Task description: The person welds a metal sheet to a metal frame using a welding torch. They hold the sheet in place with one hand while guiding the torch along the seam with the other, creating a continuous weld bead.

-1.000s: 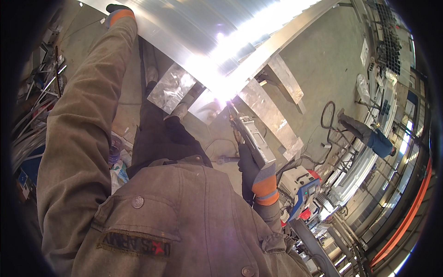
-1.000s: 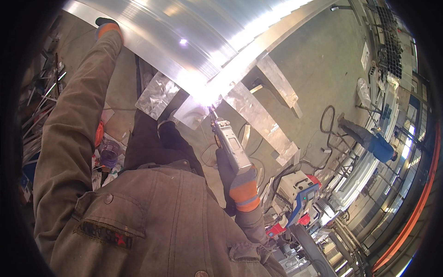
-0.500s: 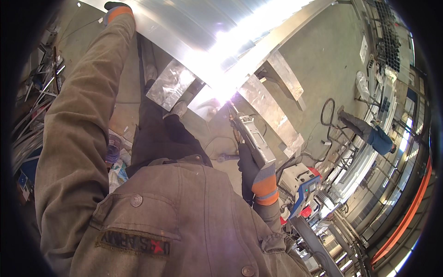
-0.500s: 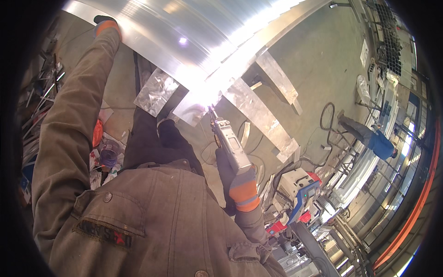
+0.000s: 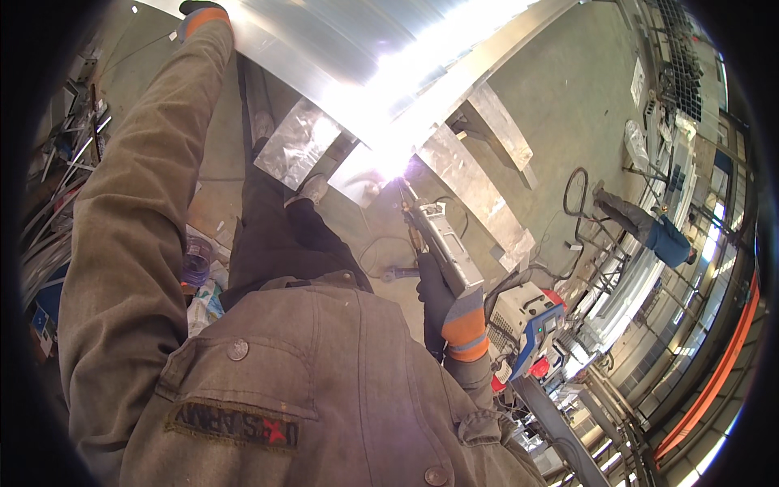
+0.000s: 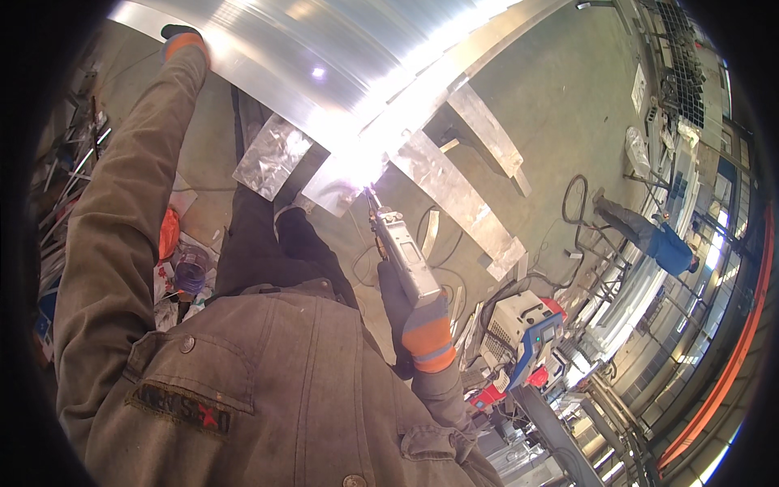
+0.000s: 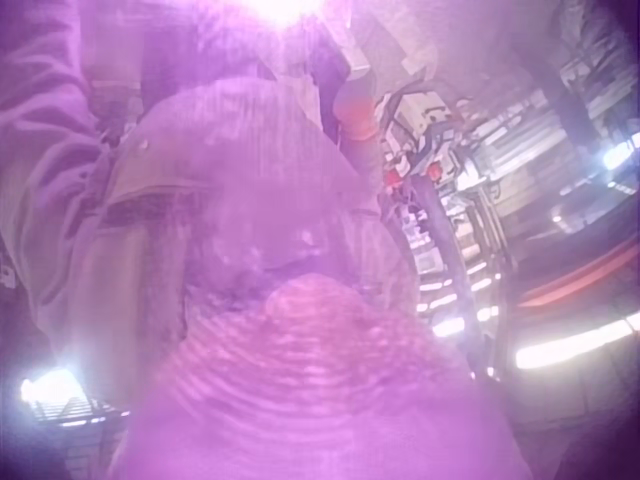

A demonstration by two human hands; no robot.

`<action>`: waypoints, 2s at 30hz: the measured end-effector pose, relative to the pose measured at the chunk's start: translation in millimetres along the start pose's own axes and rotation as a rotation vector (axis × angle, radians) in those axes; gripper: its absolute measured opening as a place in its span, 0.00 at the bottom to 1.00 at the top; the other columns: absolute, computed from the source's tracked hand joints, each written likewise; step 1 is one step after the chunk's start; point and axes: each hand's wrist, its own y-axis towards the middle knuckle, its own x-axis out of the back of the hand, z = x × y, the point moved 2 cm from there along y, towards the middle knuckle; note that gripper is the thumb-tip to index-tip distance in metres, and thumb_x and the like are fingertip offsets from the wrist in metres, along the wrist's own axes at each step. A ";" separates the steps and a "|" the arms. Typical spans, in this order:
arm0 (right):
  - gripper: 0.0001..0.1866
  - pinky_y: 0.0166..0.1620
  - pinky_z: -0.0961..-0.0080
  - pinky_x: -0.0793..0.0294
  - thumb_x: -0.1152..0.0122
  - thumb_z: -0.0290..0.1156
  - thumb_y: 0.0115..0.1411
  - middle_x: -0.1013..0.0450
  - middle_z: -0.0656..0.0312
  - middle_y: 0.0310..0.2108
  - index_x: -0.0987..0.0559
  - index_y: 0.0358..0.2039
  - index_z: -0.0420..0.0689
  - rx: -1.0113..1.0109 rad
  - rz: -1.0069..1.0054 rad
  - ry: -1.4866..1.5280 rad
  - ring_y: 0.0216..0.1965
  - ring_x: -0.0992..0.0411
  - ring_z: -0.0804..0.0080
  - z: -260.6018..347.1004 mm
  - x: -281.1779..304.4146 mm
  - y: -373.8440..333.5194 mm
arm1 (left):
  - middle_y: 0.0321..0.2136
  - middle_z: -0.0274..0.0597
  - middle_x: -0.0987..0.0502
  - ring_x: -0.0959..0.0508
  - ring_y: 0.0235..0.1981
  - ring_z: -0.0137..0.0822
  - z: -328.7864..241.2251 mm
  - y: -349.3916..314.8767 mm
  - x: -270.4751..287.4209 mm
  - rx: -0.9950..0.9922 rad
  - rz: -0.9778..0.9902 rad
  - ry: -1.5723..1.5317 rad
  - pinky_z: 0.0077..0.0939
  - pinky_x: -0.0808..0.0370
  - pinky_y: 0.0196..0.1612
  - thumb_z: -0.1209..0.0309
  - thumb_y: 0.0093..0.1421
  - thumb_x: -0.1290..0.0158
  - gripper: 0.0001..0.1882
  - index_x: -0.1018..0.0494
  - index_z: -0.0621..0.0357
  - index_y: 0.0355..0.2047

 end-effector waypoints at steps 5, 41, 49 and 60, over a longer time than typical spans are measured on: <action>0.17 0.28 0.75 0.26 0.31 0.35 0.76 0.21 0.66 0.27 0.16 0.58 0.38 -0.074 -0.038 0.088 0.26 0.23 0.79 6.5 2.2 -10.5 | 0.58 0.48 0.12 0.12 0.59 0.42 -17.9 -2.0 -4.1 0.015 0.027 0.341 0.36 0.16 0.61 0.64 0.73 0.39 0.26 0.24 0.52 0.70; 0.14 0.27 0.73 0.27 0.32 0.38 0.77 0.22 0.65 0.26 0.15 0.45 0.39 0.089 -0.006 -0.016 0.25 0.23 0.77 35.9 3.6 42.9 | 0.54 0.51 0.11 0.09 0.52 0.43 -34.6 -33.4 15.5 0.288 -0.021 -0.045 0.41 0.13 0.52 0.60 0.83 0.55 0.24 0.23 0.59 0.69; 0.13 0.27 0.73 0.28 0.32 0.38 0.77 0.21 0.65 0.25 0.14 0.44 0.39 0.009 0.001 0.051 0.25 0.24 0.78 41.3 3.7 40.4 | 0.55 0.50 0.11 0.09 0.53 0.43 -49.5 10.0 -1.6 0.552 0.096 -0.219 0.39 0.14 0.54 0.58 0.84 0.60 0.25 0.22 0.58 0.68; 0.13 0.26 0.73 0.29 0.32 0.38 0.77 0.23 0.65 0.23 0.15 0.42 0.39 -0.060 0.012 0.019 0.23 0.25 0.77 41.4 3.2 39.5 | 0.62 0.50 0.14 0.12 0.59 0.41 -33.9 -31.2 14.0 0.265 0.113 -0.052 0.34 0.17 0.61 0.51 0.84 0.61 0.29 0.23 0.53 0.70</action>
